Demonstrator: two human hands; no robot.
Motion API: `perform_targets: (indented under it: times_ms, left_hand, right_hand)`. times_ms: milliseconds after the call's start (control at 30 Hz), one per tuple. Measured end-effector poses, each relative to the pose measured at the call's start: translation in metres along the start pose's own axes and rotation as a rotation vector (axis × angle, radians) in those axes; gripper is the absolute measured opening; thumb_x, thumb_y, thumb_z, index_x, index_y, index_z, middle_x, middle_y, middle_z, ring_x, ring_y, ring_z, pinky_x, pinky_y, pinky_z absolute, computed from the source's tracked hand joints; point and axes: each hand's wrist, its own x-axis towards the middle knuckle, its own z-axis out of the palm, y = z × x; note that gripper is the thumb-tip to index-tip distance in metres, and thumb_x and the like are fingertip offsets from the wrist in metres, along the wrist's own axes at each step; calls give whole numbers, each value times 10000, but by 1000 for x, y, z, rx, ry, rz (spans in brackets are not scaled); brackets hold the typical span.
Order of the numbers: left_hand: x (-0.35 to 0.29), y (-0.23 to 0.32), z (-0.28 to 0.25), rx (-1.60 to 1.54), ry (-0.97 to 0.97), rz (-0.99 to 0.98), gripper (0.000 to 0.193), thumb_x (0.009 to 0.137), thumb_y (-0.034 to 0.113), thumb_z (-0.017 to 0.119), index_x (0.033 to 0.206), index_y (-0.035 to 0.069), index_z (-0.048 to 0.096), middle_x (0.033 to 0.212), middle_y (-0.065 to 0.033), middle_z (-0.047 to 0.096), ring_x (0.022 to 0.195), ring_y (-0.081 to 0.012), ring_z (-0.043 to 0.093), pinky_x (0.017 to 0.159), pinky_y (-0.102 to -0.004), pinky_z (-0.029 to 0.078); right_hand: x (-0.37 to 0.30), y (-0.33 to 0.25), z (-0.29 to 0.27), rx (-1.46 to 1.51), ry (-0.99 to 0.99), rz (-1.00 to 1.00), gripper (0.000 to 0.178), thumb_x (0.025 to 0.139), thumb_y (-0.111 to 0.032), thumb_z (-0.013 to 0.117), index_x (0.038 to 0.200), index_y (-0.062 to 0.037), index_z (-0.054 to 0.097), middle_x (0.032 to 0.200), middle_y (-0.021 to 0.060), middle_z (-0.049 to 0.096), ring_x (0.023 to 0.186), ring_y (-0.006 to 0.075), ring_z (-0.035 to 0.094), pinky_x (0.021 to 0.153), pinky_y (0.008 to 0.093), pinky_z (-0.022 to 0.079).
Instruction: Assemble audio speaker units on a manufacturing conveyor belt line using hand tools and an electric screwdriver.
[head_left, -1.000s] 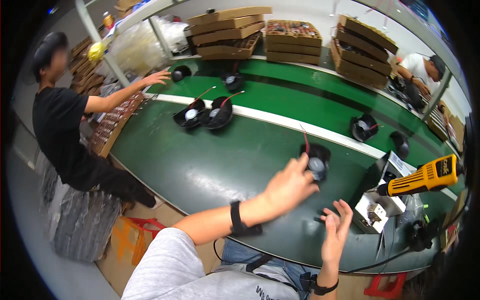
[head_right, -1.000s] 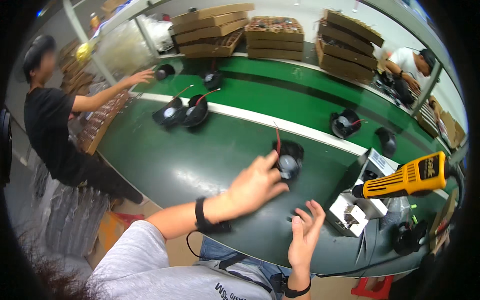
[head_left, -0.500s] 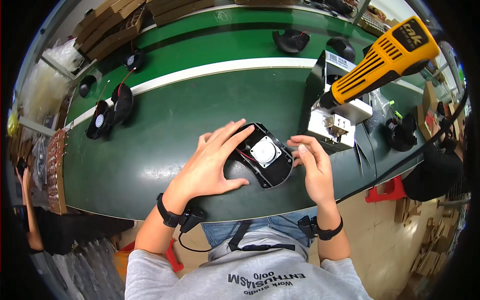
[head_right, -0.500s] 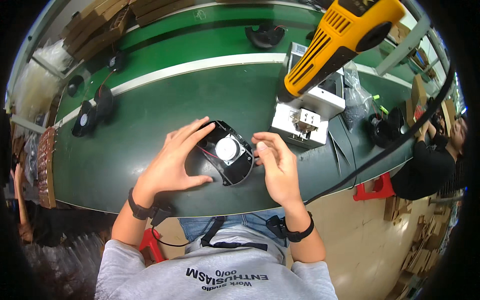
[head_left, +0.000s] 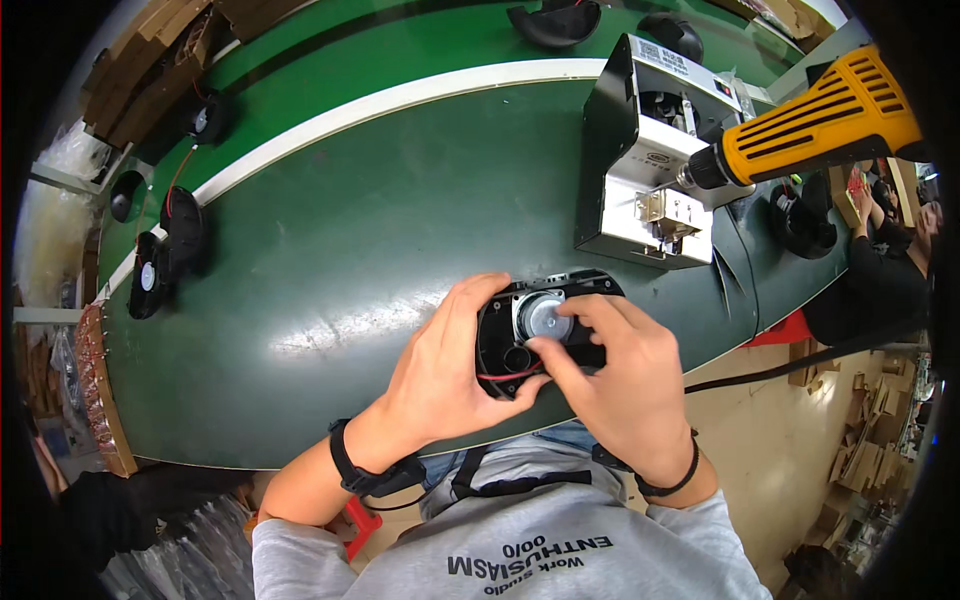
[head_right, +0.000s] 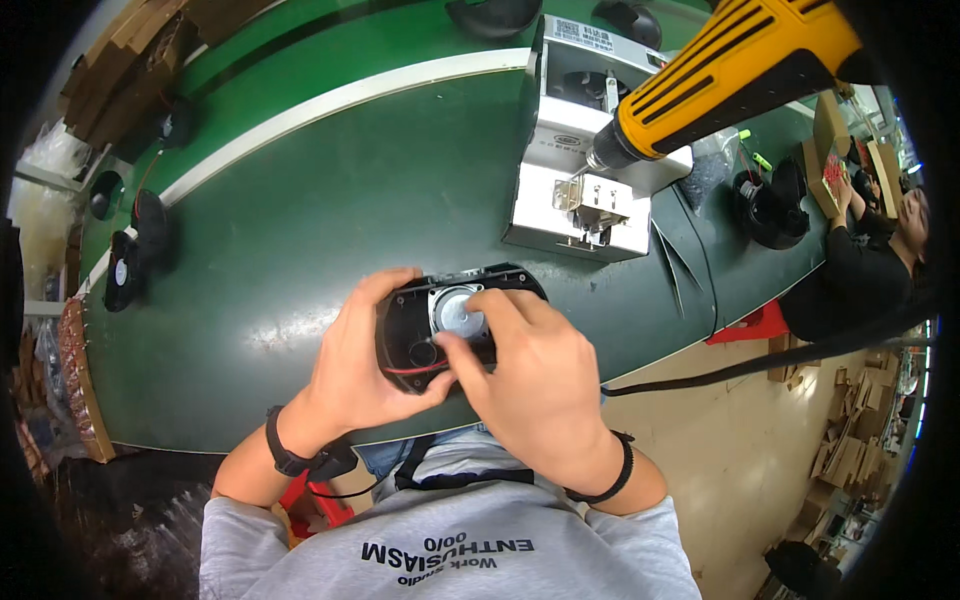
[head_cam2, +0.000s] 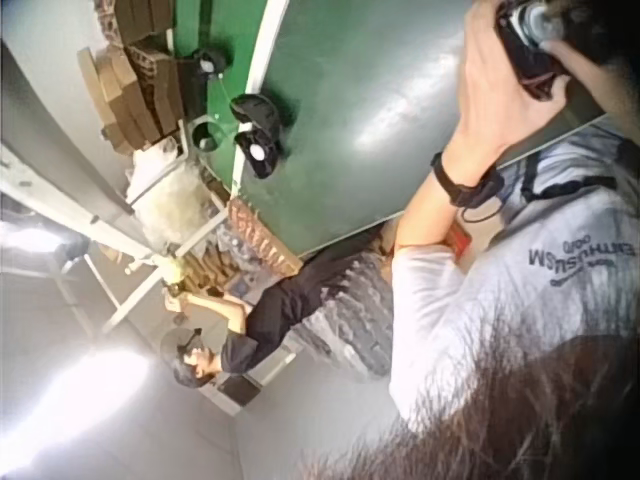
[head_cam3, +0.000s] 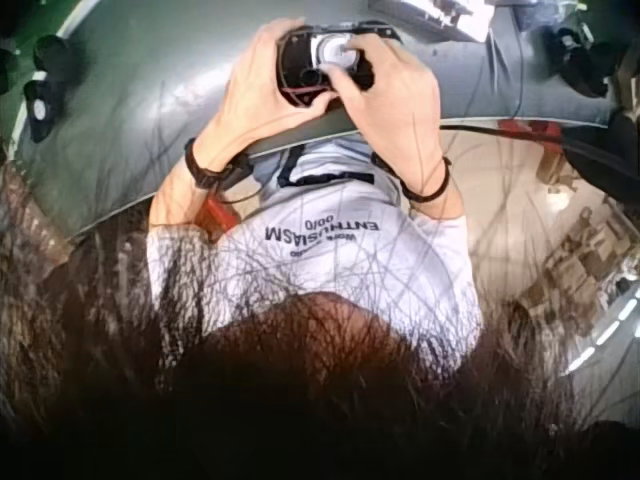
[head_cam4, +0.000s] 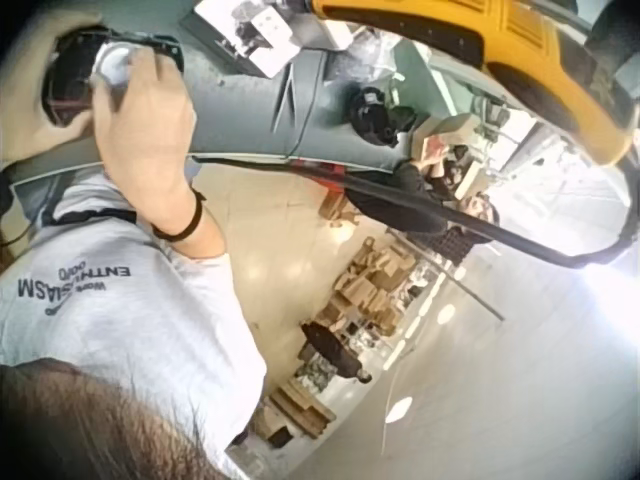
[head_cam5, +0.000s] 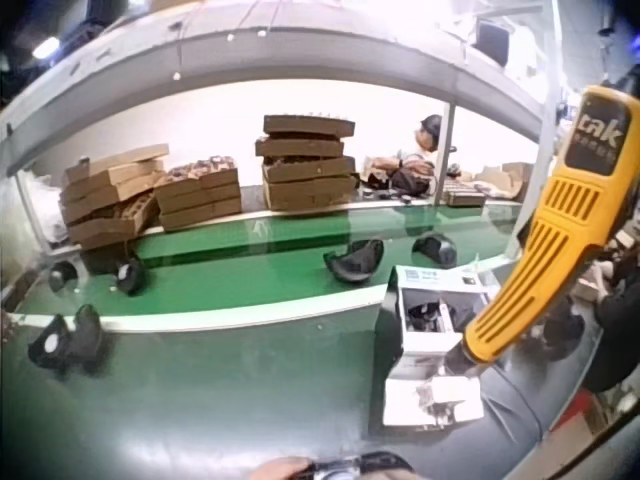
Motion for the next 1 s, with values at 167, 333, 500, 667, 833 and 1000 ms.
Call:
perform_targets:
  times_ms: [167, 333, 500, 667, 833, 1000]
  left_hand:
    - [1, -9, 4, -77, 61, 94, 888, 667, 112, 894, 1446, -9, 485, 1273, -236, 590, 1082, -404, 659, 877, -440, 601]
    - [1, -10, 1, -78, 13, 42, 780, 657, 129, 892, 1370, 12, 596, 1303, -205, 596, 1067, -379, 685, 851, -430, 619]
    - [1, -12, 2, -69, 6, 37, 806, 646, 141, 897, 1380, 9, 591, 1310, -201, 602, 1048, -372, 697, 839, -420, 621]
    - [0, -13, 4, -65, 6, 37, 813, 643, 153, 901, 1380, 6, 591, 1307, -202, 604, 1047, -368, 698, 832, -415, 623]
    - [-2, -10, 4, -92, -9, -18, 721, 668, 158, 897, 1323, 6, 636, 1329, -235, 612, 1188, -378, 651, 969, -453, 576]
    - [-3, -13, -2, 177, -134, 208, 541, 710, 224, 886, 1222, 136, 735, 1333, -79, 669, 1317, -355, 576, 1069, -535, 477]
  right_hand:
    - [9, 9, 9, 46, -108, 46, 331, 803, -179, 850, 1045, -43, 670, 808, 132, 696, 672, 311, 693, 591, 390, 553]
    - [10, 10, 8, 50, -83, 12, 347, 754, -200, 877, 1006, -62, 682, 735, 101, 687, 625, 291, 688, 555, 382, 545]
    - [12, 10, 8, 20, -54, -1, 334, 733, -198, 889, 981, -80, 700, 726, 88, 689, 615, 275, 682, 548, 372, 547]
    - [13, 10, 6, 12, -53, -12, 331, 724, -193, 894, 979, -88, 710, 724, 85, 691, 610, 268, 677, 551, 362, 550]
    - [13, 12, 7, 23, -72, -4, 331, 725, -195, 894, 977, -83, 709, 741, 84, 698, 620, 271, 679, 558, 368, 554]
    - [12, 11, -3, 50, -90, -16, 338, 757, -152, 879, 1050, -67, 735, 845, 128, 745, 698, 281, 725, 615, 353, 584]
